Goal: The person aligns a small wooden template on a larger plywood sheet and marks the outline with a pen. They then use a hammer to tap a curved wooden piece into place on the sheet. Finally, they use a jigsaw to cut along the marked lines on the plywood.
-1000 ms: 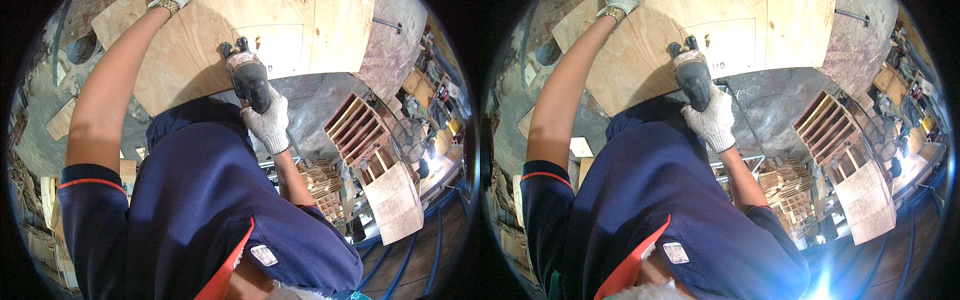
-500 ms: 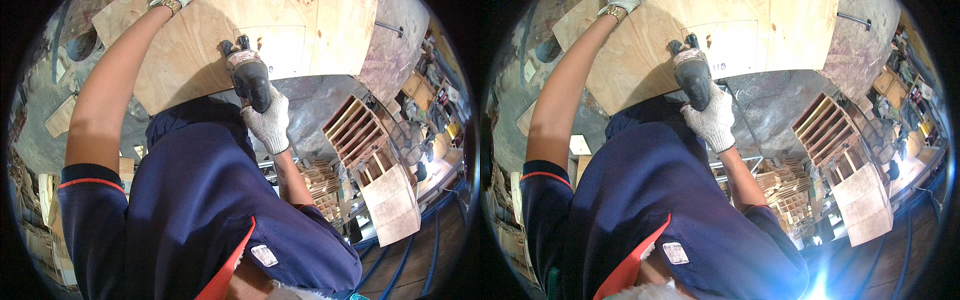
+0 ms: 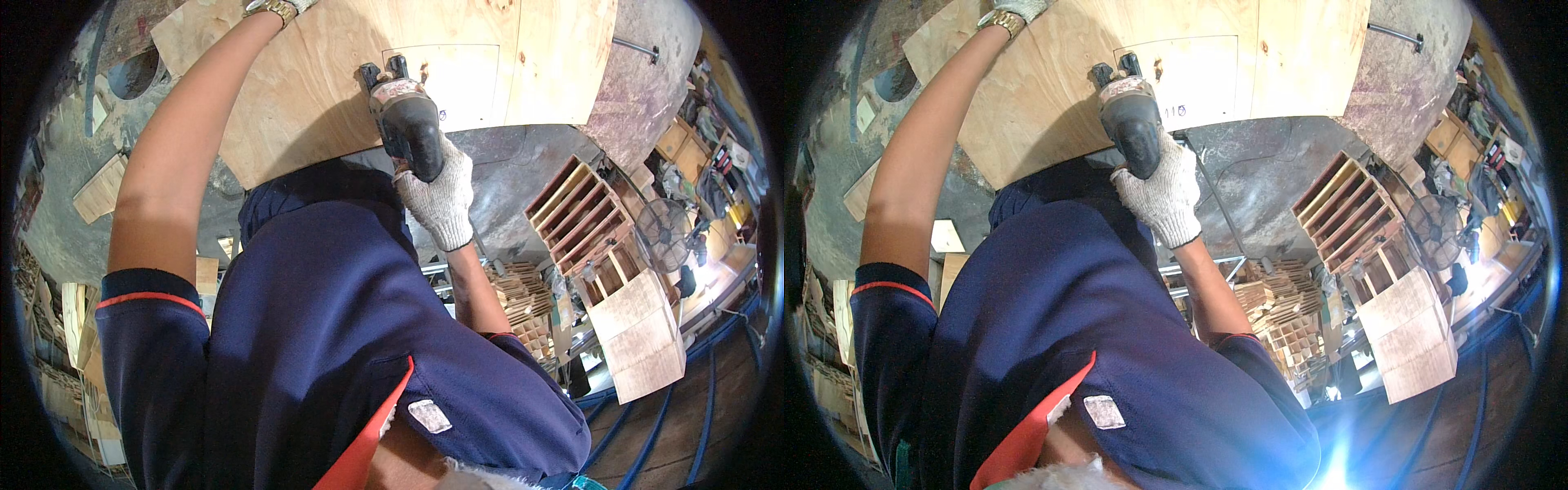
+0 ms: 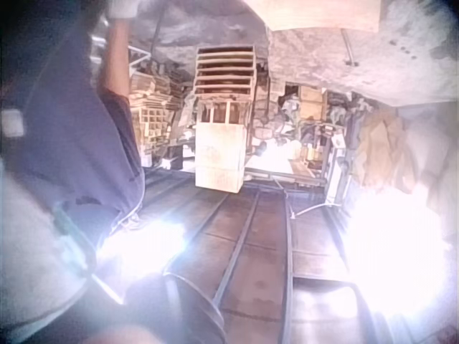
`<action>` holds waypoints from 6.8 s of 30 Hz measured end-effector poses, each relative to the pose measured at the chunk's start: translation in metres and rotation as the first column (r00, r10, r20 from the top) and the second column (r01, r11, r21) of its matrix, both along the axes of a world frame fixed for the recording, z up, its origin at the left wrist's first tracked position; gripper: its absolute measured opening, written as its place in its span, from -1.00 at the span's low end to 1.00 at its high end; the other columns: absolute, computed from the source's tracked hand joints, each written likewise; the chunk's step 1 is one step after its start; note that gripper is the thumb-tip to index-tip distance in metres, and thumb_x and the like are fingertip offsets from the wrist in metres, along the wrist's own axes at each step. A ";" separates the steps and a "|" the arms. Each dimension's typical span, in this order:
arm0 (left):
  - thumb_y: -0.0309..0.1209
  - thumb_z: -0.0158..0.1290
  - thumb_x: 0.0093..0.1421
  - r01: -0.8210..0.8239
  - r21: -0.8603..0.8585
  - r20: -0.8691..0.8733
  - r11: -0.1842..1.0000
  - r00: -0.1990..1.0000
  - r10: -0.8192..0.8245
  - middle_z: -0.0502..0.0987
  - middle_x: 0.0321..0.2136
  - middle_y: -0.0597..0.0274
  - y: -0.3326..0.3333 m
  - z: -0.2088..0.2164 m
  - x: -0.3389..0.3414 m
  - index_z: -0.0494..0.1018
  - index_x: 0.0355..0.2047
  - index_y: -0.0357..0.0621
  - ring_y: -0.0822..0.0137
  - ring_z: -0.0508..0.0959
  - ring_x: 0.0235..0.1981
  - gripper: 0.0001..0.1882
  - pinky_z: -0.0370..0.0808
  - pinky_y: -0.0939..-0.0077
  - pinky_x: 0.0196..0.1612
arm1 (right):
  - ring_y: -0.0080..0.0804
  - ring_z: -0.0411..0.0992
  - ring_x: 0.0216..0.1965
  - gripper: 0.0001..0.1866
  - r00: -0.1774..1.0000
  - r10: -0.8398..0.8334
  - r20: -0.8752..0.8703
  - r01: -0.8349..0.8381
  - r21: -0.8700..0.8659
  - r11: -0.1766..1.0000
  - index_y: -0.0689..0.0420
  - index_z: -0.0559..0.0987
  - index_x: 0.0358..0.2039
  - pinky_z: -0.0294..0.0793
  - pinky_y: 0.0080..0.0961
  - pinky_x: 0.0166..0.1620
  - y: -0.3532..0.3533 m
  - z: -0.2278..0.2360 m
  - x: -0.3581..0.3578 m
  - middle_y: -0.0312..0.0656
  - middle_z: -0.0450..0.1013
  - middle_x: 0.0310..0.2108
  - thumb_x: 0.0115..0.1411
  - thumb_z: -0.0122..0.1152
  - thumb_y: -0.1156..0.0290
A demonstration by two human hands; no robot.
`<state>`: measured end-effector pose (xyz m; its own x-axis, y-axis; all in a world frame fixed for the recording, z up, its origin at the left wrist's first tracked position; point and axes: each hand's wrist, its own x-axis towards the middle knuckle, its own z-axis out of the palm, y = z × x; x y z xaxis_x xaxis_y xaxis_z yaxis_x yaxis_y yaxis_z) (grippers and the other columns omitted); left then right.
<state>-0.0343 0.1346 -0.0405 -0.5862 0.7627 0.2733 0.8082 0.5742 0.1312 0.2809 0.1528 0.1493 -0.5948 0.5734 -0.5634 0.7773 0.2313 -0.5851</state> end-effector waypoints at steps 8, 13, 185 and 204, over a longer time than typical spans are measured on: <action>0.09 0.07 0.26 0.003 0.028 -0.025 1.000 1.000 -0.002 0.45 0.26 0.01 0.000 -0.004 0.001 0.50 0.15 -0.16 0.05 0.33 0.36 -0.35 0.27 0.02 0.32 | 0.07 0.60 -0.24 -0.44 0.996 -0.007 0.091 0.009 -0.026 1.000 0.20 0.59 -0.07 0.57 -0.12 -0.10 0.002 -0.006 0.002 0.08 0.61 -0.32 -0.14 0.43 0.32; 0.10 0.06 0.27 0.009 0.033 -0.034 0.999 0.999 -0.008 0.45 0.26 0.01 0.001 -0.004 -0.002 0.50 0.15 -0.16 0.05 0.33 0.36 -0.34 0.25 0.01 0.33 | 0.13 0.52 -0.11 -0.38 0.991 -0.031 0.133 0.042 -0.079 0.996 0.18 0.57 0.00 0.50 -0.07 -0.01 0.003 -0.006 0.000 0.12 0.56 -0.21 -0.14 0.44 0.28; 0.19 -0.12 0.33 -0.035 -0.245 -0.204 0.969 0.979 -0.016 0.47 0.03 0.11 0.165 0.002 0.031 0.43 0.14 -0.11 0.10 0.41 0.10 -0.33 0.28 0.09 0.14 | 0.05 0.63 -0.37 -0.52 0.949 -0.285 0.139 0.277 0.073 0.958 0.24 0.62 -0.13 0.58 -0.18 -0.25 0.094 0.016 0.124 0.11 0.60 -0.42 -0.13 0.36 0.35; 0.16 -0.07 0.31 -0.010 -0.202 -0.134 0.979 0.991 -0.018 0.51 -0.03 0.05 0.165 0.005 0.029 0.45 0.07 -0.13 0.06 0.46 0.06 -0.37 0.32 0.10 0.13 | 0.06 0.61 -0.37 -0.56 0.963 -0.261 0.069 0.261 0.009 0.965 0.22 0.63 -0.14 0.57 -0.20 -0.24 0.106 0.010 0.126 0.10 0.59 -0.42 -0.10 0.34 0.36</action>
